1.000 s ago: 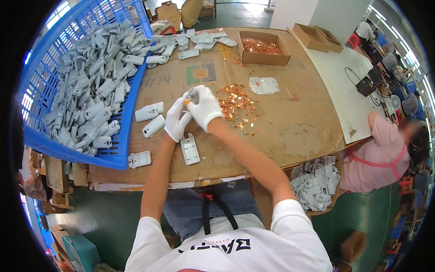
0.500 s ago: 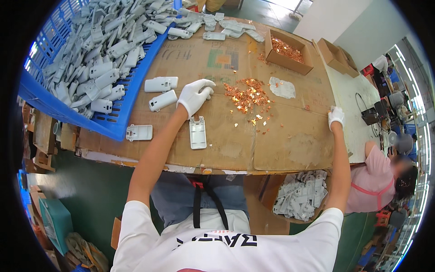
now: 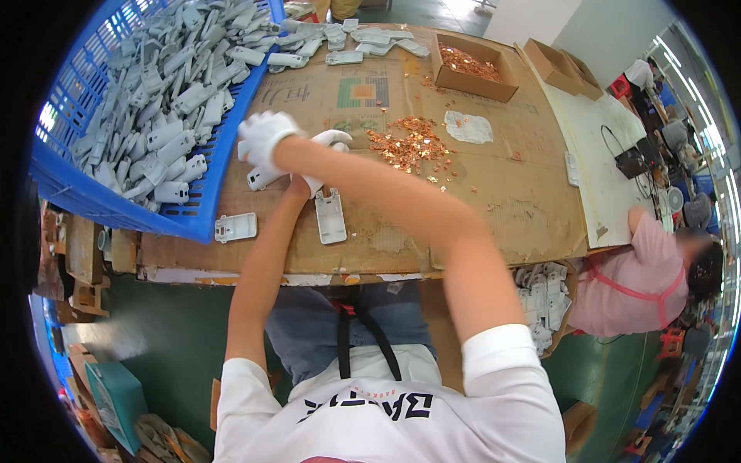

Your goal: The person puts on gloves, picks up plastic casings and small metal pieces from the workbench, and inserts the metal pieces into the casings by hand before placing them on the table.

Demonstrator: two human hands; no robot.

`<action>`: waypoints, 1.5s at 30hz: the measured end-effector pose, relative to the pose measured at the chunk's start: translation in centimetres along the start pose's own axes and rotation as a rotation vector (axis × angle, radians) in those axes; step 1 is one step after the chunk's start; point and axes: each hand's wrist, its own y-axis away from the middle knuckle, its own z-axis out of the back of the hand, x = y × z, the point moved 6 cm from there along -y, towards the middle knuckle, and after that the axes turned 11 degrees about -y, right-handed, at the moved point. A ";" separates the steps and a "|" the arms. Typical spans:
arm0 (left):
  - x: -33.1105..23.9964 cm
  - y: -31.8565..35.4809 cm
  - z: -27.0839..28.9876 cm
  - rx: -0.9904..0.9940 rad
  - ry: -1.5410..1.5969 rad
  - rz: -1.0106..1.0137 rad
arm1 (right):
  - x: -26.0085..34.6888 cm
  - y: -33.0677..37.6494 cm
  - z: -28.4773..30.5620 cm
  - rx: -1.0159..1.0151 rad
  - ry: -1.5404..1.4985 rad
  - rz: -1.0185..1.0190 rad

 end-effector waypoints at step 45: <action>-2.7 1.0 -0.6 -0.386 -0.059 0.109 | -42.6 -4.9 5.7 -0.279 0.061 -0.870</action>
